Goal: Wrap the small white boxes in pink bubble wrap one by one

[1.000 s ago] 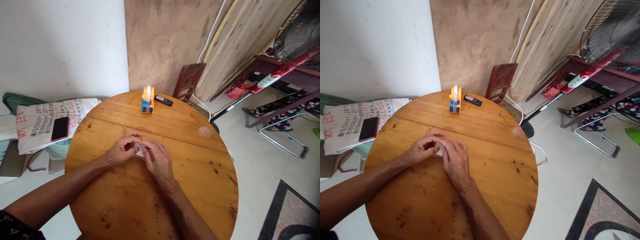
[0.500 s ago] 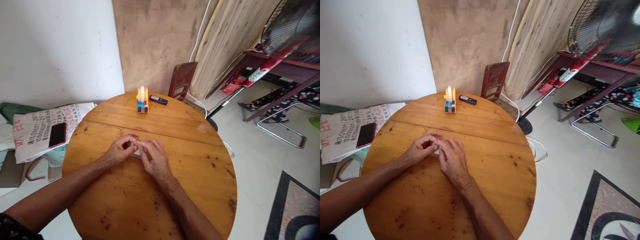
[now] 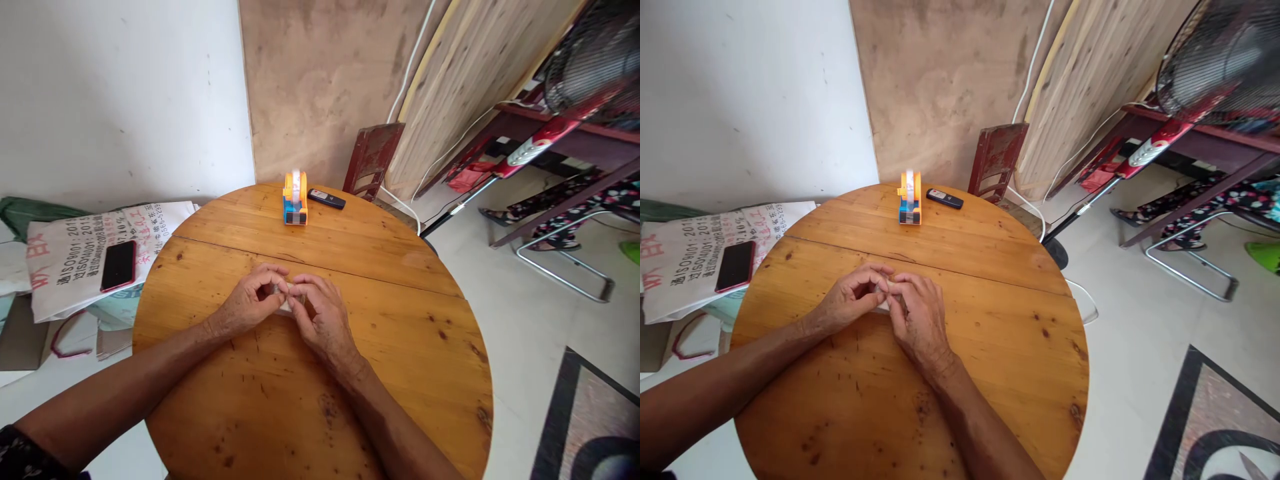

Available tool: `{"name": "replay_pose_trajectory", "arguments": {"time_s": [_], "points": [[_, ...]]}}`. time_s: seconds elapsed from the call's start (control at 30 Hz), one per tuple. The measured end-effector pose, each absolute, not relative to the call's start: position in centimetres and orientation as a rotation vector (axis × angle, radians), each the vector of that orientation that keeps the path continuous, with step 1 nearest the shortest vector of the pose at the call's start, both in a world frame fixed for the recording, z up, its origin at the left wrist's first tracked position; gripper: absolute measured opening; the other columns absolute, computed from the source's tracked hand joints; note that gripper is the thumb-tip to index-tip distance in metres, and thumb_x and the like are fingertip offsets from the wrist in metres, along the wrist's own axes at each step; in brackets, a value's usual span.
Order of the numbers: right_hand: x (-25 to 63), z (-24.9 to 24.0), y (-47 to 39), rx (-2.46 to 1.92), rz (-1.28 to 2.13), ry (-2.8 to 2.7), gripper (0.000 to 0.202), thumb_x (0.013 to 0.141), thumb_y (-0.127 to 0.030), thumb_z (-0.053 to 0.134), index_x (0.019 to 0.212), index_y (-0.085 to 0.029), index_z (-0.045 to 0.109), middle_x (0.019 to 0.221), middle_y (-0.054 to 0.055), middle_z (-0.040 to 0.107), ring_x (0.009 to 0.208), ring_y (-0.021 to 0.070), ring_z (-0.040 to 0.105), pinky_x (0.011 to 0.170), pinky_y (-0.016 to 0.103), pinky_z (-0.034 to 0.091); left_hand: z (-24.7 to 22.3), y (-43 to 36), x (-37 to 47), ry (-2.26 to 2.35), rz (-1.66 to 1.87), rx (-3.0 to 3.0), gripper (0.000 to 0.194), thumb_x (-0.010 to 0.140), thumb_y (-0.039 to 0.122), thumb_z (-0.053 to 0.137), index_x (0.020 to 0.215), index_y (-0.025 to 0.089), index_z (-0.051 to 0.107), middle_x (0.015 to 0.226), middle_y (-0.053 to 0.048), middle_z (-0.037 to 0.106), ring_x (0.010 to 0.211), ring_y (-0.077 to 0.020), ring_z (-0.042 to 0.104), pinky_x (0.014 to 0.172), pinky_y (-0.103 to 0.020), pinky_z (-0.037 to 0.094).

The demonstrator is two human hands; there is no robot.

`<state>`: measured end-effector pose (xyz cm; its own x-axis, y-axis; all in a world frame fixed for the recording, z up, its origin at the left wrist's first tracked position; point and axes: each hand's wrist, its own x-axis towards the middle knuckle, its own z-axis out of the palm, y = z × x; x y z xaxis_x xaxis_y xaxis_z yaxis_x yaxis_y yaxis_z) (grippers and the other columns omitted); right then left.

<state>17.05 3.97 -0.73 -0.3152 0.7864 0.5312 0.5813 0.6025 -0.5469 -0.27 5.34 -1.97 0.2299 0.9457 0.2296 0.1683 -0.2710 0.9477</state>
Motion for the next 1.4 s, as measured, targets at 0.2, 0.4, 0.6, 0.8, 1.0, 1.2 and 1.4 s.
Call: {"name": "replay_pose_trajectory", "arguments": {"time_s": [0.2,0.4,0.6,0.8,1.0,1.2,1.4], "points": [[17.1,-1.0,4.2,-1.055,0.166,-2.033,0.011,0.09,-0.018,0.057,0.086,-0.021,0.066,0.106,0.007,0.068,0.096,0.0199,0.061,0.082,0.035,0.043,-1.6,5.3,-0.5,1.118,1.197,1.578,0.027,0.073,0.017,0.06,0.099,0.018,0.064,0.114,-0.008,0.059,0.098,-0.0198,0.058,0.08,-0.031,0.048],[17.1,-1.0,4.1,-1.067,0.091,-2.043,0.012,0.089,-0.018,0.057,0.085,-0.022,0.067,0.106,0.007,0.068,0.096,0.02,0.061,0.082,0.036,0.043,-1.9,5.6,-0.8,1.124,1.087,1.41,0.055,0.071,0.019,0.062,0.125,0.018,0.054,0.116,-0.009,0.061,0.102,-0.021,0.059,0.088,-0.035,0.048],[17.1,-0.3,4.0,-1.05,0.033,-2.14,0.016,0.09,-0.017,0.055,0.087,-0.023,0.07,0.111,0.008,0.068,0.104,0.0225,0.057,0.086,0.039,0.042,-2.3,5.8,-1.0,1.026,1.053,1.311,0.063,0.07,0.02,0.065,0.13,0.019,0.048,0.111,-0.007,0.064,0.095,-0.0182,0.061,0.085,-0.033,0.049],[17.3,0.0,4.0,-1.041,-0.006,-2.196,0.016,0.09,-0.018,0.055,0.089,-0.022,0.07,0.112,0.008,0.068,0.106,0.0223,0.056,0.089,0.04,0.041,-2.2,5.9,-1.1,1.042,1.02,1.335,0.061,0.069,0.021,0.066,0.128,0.017,0.05,0.107,-0.006,0.064,0.094,-0.0184,0.063,0.084,-0.033,0.05],[17.1,-0.7,4.1,-1.066,0.077,-2.095,0.012,0.088,-0.019,0.058,0.085,-0.022,0.069,0.107,0.007,0.068,0.1,0.0211,0.058,0.086,0.038,0.042,-1.9,5.9,-1.2,1.045,1.0,1.333,0.057,0.069,0.021,0.066,0.125,0.017,0.052,0.106,-0.006,0.064,0.091,-0.018,0.064,0.082,-0.033,0.051],[16.9,-1.2,4.3,-1.135,0.177,-2.005,0.01,0.087,-0.021,0.06,0.083,-0.023,0.07,0.114,0.007,0.067,0.104,0.0222,0.059,0.091,0.04,0.043,-1.9,5.8,-1.2,1.051,0.995,1.375,0.055,0.071,0.022,0.064,0.124,0.017,0.053,0.109,-0.007,0.063,0.096,-0.0189,0.063,0.084,-0.033,0.051],[16.9,-1.1,4.3,-1.141,0.207,-1.984,0.014,0.089,-0.021,0.058,0.084,-0.022,0.071,0.113,0.008,0.068,0.104,0.0224,0.061,0.09,0.04,0.043,-2.3,5.8,-1.5,1.117,0.997,1.412,0.057,0.071,0.022,0.065,0.126,0.017,0.053,0.115,-0.009,0.061,0.1,-0.0213,0.063,0.089,-0.038,0.05]]}}
